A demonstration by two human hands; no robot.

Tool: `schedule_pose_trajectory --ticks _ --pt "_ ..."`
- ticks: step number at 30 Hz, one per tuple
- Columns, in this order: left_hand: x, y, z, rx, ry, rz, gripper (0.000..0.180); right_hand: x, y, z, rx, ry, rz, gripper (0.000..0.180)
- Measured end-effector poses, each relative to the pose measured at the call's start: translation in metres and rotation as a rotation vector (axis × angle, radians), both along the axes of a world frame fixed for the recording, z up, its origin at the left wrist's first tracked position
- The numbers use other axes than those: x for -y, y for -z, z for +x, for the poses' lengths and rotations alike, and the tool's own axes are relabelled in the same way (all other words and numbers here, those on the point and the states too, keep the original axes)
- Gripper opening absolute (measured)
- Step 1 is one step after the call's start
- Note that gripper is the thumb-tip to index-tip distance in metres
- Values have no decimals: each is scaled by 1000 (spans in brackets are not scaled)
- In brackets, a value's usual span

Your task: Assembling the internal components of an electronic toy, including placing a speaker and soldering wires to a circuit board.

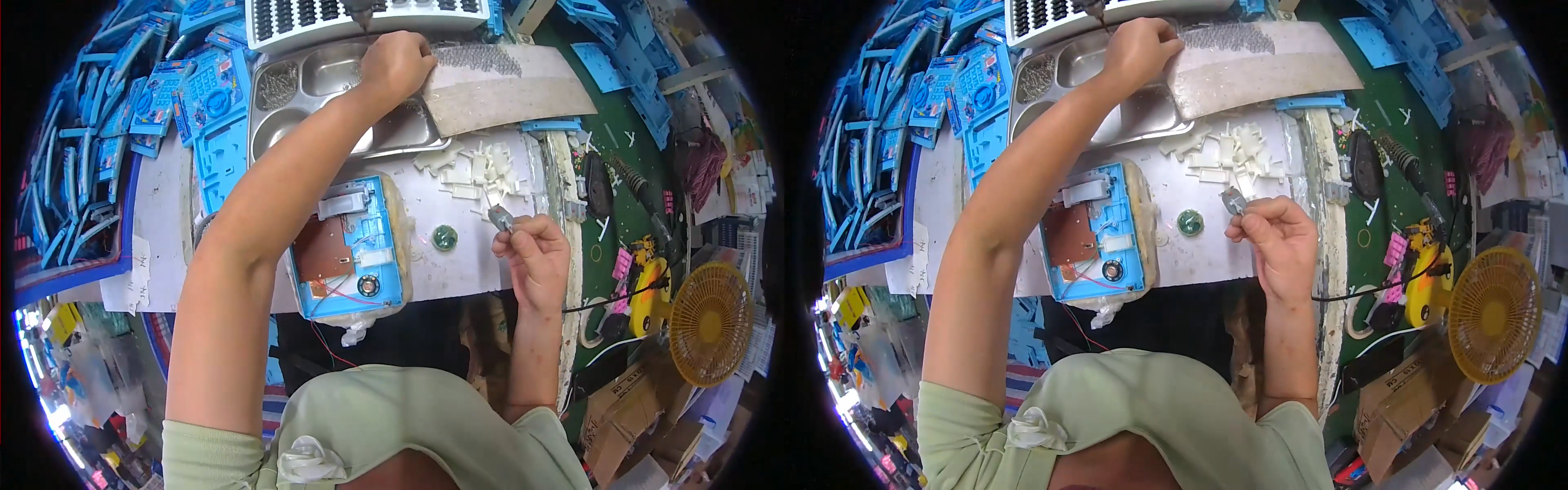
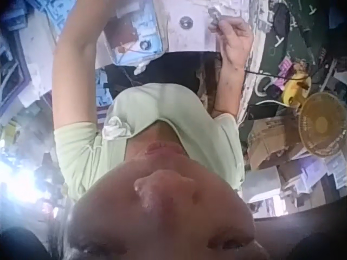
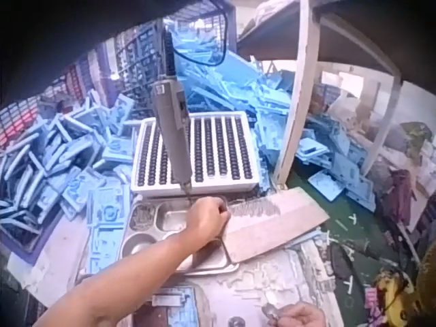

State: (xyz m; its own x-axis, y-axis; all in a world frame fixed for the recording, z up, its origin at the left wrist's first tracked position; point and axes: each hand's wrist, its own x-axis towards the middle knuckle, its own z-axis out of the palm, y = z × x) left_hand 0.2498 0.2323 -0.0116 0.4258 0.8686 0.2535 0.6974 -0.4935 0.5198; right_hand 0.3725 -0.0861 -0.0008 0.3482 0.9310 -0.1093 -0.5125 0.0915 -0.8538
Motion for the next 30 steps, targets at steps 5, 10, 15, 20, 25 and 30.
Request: schedule_pose_trajectory --ticks 5,10,15,20,25,30 --pt "-4 6 -7 -95 228 510 18 -11 -7 -5 232 69 -20 26" --pt "16 -17 -12 69 231 480 8 -16 -1 -1 600 -215 -151 39" --pt "-7 -4 -23 -18 5 106 20 -18 -6 -7 655 -262 -184 39" --pt "-9 -9 -15 -1 36 -111 24 -20 -6 -15 665 -272 -163 40" --pt "-3 -4 6 -88 -29 15 24 -17 -7 -15 656 -267 -166 41" --pt "-18 28 6 -59 33 364 18 -13 -10 -8 637 -222 -143 42"
